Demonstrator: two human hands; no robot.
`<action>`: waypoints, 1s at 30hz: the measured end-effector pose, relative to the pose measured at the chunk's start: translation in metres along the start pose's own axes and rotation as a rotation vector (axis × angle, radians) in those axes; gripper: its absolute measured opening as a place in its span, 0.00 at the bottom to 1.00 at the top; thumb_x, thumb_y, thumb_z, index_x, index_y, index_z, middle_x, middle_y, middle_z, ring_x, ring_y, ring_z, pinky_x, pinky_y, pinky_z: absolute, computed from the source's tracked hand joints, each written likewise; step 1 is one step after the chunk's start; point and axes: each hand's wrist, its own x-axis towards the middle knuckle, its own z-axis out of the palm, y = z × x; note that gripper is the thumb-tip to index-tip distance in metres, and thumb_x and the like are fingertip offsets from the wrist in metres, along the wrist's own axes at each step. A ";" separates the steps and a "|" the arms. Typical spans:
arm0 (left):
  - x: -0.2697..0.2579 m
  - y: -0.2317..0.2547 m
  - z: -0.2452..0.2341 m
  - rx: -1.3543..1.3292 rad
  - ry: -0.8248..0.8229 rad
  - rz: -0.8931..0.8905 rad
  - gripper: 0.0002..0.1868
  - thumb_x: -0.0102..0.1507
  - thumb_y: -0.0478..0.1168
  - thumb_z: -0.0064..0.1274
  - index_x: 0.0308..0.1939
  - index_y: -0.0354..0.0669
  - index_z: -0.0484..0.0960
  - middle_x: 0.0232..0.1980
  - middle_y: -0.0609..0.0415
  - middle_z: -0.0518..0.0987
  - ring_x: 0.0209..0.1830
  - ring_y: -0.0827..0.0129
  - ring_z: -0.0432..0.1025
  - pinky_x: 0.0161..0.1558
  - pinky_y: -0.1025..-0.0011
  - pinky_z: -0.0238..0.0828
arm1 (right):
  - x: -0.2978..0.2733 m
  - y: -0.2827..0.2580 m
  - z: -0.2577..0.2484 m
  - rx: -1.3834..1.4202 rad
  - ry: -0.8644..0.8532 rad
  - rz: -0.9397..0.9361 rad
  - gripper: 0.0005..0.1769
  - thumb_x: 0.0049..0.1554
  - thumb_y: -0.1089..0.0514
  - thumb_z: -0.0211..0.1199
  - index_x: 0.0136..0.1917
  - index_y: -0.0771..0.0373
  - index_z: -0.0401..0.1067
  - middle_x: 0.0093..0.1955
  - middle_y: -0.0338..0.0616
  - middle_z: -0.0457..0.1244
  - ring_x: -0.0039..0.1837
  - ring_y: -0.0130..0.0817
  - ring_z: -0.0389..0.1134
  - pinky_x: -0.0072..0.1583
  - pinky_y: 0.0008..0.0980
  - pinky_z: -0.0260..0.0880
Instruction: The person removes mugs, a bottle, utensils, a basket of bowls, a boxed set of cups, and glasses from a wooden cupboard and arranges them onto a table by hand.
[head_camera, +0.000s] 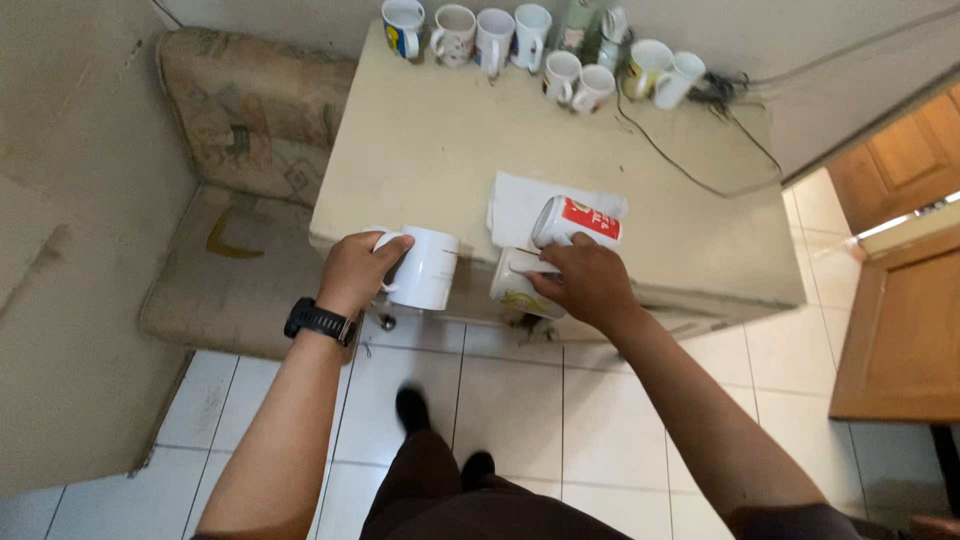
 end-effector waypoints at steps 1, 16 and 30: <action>0.023 0.004 -0.004 0.173 -0.030 0.000 0.24 0.66 0.55 0.58 0.34 0.34 0.87 0.25 0.50 0.80 0.24 0.66 0.71 0.31 0.64 0.68 | 0.022 0.006 0.005 -0.008 -0.015 -0.035 0.21 0.51 0.39 0.69 0.50 0.55 0.80 0.41 0.49 0.66 0.44 0.45 0.69 0.43 0.43 0.70; 0.392 0.023 0.048 1.333 -0.629 0.587 0.15 0.60 0.47 0.54 0.44 0.47 0.90 0.48 0.44 0.85 0.48 0.52 0.80 0.49 0.57 0.76 | 0.295 0.123 0.137 -0.415 -0.528 -0.132 0.12 0.51 0.44 0.65 0.41 0.52 0.79 0.41 0.41 0.70 0.54 0.40 0.69 0.53 0.41 0.67; 0.507 -0.043 0.174 1.653 -0.783 0.198 0.18 0.62 0.49 0.55 0.54 0.52 0.85 0.57 0.48 0.81 0.57 0.53 0.75 0.56 0.50 0.70 | 0.353 0.161 0.206 -0.665 -0.754 -0.164 0.10 0.58 0.54 0.60 0.42 0.52 0.82 0.44 0.40 0.72 0.52 0.41 0.72 0.49 0.44 0.66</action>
